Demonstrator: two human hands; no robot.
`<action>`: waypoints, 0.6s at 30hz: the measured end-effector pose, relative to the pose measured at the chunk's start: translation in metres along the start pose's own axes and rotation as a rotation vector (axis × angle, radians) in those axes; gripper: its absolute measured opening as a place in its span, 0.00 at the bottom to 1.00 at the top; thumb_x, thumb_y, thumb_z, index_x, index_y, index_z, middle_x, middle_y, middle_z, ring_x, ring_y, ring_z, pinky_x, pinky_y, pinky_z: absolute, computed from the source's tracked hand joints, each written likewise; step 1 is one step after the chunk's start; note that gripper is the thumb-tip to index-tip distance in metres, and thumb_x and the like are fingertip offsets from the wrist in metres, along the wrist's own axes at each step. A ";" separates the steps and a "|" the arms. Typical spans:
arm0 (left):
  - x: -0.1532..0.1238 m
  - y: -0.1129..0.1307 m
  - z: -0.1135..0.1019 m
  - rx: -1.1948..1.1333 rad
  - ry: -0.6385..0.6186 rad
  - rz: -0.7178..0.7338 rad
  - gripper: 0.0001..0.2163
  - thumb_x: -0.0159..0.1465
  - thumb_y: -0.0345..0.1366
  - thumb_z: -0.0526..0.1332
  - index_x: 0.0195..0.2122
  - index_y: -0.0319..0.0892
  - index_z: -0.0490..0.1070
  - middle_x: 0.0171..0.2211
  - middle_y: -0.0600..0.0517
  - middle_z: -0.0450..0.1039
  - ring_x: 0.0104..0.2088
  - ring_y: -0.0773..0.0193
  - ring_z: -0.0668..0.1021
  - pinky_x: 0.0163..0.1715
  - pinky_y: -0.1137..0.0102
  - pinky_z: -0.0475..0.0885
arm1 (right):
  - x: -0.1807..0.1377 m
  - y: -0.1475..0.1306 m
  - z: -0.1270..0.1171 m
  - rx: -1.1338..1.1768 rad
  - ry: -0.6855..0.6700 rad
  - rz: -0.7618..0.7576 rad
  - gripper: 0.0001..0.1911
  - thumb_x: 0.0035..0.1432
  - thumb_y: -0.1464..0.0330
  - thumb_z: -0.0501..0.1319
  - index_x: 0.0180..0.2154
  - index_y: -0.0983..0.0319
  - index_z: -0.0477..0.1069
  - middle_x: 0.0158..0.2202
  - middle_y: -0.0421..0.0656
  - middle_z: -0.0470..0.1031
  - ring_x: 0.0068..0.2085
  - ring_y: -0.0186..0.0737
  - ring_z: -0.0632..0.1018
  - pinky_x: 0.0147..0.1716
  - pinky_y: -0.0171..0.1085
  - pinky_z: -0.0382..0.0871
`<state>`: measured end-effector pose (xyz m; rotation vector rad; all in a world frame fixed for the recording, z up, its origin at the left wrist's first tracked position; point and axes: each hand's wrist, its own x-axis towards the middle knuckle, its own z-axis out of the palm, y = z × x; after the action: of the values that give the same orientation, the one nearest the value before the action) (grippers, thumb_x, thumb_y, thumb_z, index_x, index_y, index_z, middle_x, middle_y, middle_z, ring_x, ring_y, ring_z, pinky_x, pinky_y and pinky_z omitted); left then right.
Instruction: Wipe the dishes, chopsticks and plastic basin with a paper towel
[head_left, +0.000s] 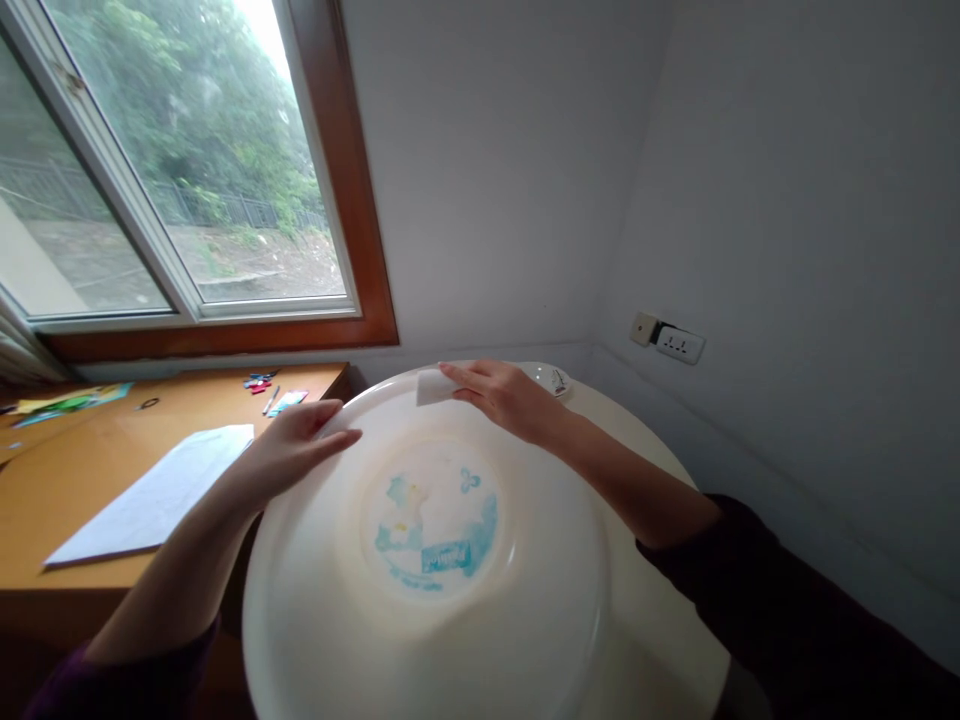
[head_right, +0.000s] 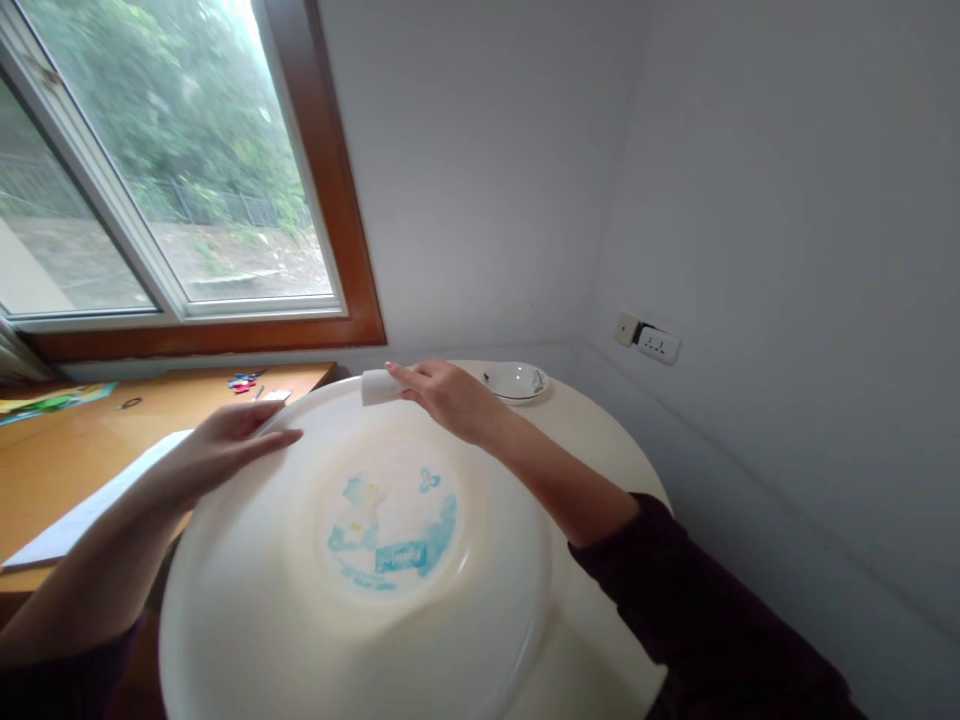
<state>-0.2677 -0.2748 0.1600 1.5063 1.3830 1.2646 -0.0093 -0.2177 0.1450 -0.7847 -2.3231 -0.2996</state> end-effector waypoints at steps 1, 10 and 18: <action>0.006 0.007 0.002 0.051 -0.038 0.016 0.09 0.37 0.36 0.69 0.19 0.42 0.71 0.16 0.54 0.68 0.18 0.64 0.71 0.14 0.75 0.62 | 0.003 -0.002 0.001 -0.007 0.006 -0.020 0.20 0.61 0.71 0.55 0.55 0.66 0.63 0.41 0.50 0.74 0.42 0.42 0.75 0.40 0.39 0.69; 0.014 0.025 0.016 0.159 -0.162 0.061 0.07 0.41 0.32 0.66 0.15 0.42 0.67 0.14 0.56 0.63 0.17 0.65 0.69 0.14 0.74 0.59 | 0.011 -0.008 -0.009 -0.224 -0.075 0.041 0.14 0.61 0.62 0.55 0.41 0.68 0.66 0.34 0.50 0.74 0.35 0.42 0.75 0.30 0.35 0.63; 0.012 0.024 0.017 0.083 -0.172 -0.015 0.06 0.38 0.31 0.67 0.16 0.42 0.70 0.14 0.54 0.67 0.16 0.65 0.69 0.13 0.74 0.60 | 0.025 -0.011 -0.011 -0.494 -0.246 0.038 0.27 0.61 0.49 0.43 0.39 0.66 0.64 0.25 0.49 0.75 0.25 0.43 0.75 0.22 0.34 0.50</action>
<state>-0.2459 -0.2649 0.1805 1.6177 1.3446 1.0533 -0.0255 -0.2188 0.1697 -1.1549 -2.4889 -0.8219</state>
